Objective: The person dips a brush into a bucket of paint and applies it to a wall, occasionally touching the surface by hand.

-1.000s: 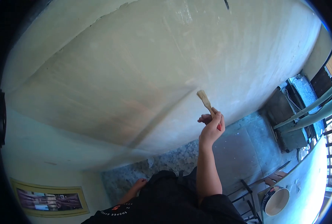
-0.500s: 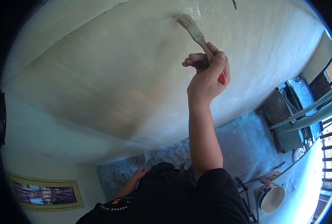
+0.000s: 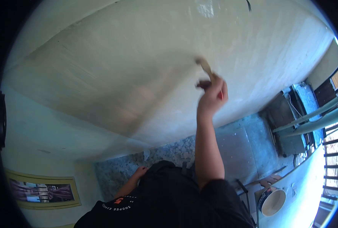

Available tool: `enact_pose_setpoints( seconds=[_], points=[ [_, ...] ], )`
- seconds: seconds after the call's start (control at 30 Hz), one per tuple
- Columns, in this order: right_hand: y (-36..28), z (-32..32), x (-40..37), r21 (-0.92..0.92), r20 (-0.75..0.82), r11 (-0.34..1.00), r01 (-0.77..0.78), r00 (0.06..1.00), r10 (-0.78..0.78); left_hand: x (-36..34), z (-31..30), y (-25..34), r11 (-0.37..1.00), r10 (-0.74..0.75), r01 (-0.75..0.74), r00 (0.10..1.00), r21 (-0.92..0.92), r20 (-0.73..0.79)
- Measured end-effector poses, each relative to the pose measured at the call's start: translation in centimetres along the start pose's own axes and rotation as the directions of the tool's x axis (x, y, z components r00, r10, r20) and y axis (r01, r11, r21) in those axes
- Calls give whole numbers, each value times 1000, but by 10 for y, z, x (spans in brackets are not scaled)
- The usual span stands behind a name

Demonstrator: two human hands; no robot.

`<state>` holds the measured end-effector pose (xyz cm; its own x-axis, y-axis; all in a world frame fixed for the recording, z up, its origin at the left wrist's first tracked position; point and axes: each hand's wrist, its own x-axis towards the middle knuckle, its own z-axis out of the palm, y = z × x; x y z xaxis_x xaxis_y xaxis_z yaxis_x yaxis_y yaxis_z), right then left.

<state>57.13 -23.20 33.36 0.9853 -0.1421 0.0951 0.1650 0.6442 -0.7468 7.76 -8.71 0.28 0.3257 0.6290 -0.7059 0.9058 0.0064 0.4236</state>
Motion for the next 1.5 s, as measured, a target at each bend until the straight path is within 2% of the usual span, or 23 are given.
enact_pose_setpoints(
  seconds=[0.13,0.2,0.27,0.37,0.47,0.53,0.6,0.7,0.8,0.87,0.97,1.03,1.1,1.23,1.33,1.4,1.47,1.5],
  points=[
    [-59,63,18,201,151,963,179,966,-211,10,0,9,1000,11,-11,999,13,37],
    [-81,70,23,304,153,941,151,967,-205,9,0,19,999,35,-36,999,23,38],
    [-78,62,26,311,140,939,147,970,-198,3,3,24,996,46,-44,999,83,-17],
    [-26,22,34,123,42,990,63,997,-69,23,9,-1,994,87,-88,996,70,13],
    [39,-51,24,-116,-93,992,-52,995,41,13,8,6,997,75,-74,997,37,-24],
    [70,-99,9,-153,-189,966,-210,965,180,13,7,1,998,65,-64,997,12,-33],
    [80,-122,-2,-215,-228,952,-218,959,168,10,10,7,998,55,-56,997,-14,-47],
    [60,-85,7,-193,-207,963,-186,967,146,-1,8,14,999,20,-18,998,38,-56],
    [21,-19,29,-72,-14,997,28,999,-29,6,11,14,999,31,-29,998,35,-47],
    [-18,21,34,92,27,994,59,998,-62,5,12,18,996,63,-59,996,61,-68],
    [-59,45,26,206,74,971,121,988,-139,12,16,13,998,50,-47,996,43,-73],
    [-60,45,21,220,85,966,135,984,-157,10,16,12,999,48,-47,996,15,-74],
    [-33,31,22,203,143,977,65,985,-96,12,20,8,999,45,-46,997,-13,-70],
    [41,-38,-7,-71,49,995,-74,996,77,16,22,-4,995,50,-57,995,-82,-91],
    [64,-83,-52,-178,-4,945,-274,961,278,15,20,-10,991,21,-34,995,-132,-98],
    [69,-87,-73,-251,-57,893,-373,927,371,14,22,-22,985,-1,-12,997,-171,-76],
    [68,-67,-78,-223,-6,900,-375,923,384,23,20,-28,992,-25,17,998,-124,-61],
    [67,-52,-77,-188,65,929,-317,940,334,25,19,-28,993,-27,21,998,-120,-53]
  ],
)
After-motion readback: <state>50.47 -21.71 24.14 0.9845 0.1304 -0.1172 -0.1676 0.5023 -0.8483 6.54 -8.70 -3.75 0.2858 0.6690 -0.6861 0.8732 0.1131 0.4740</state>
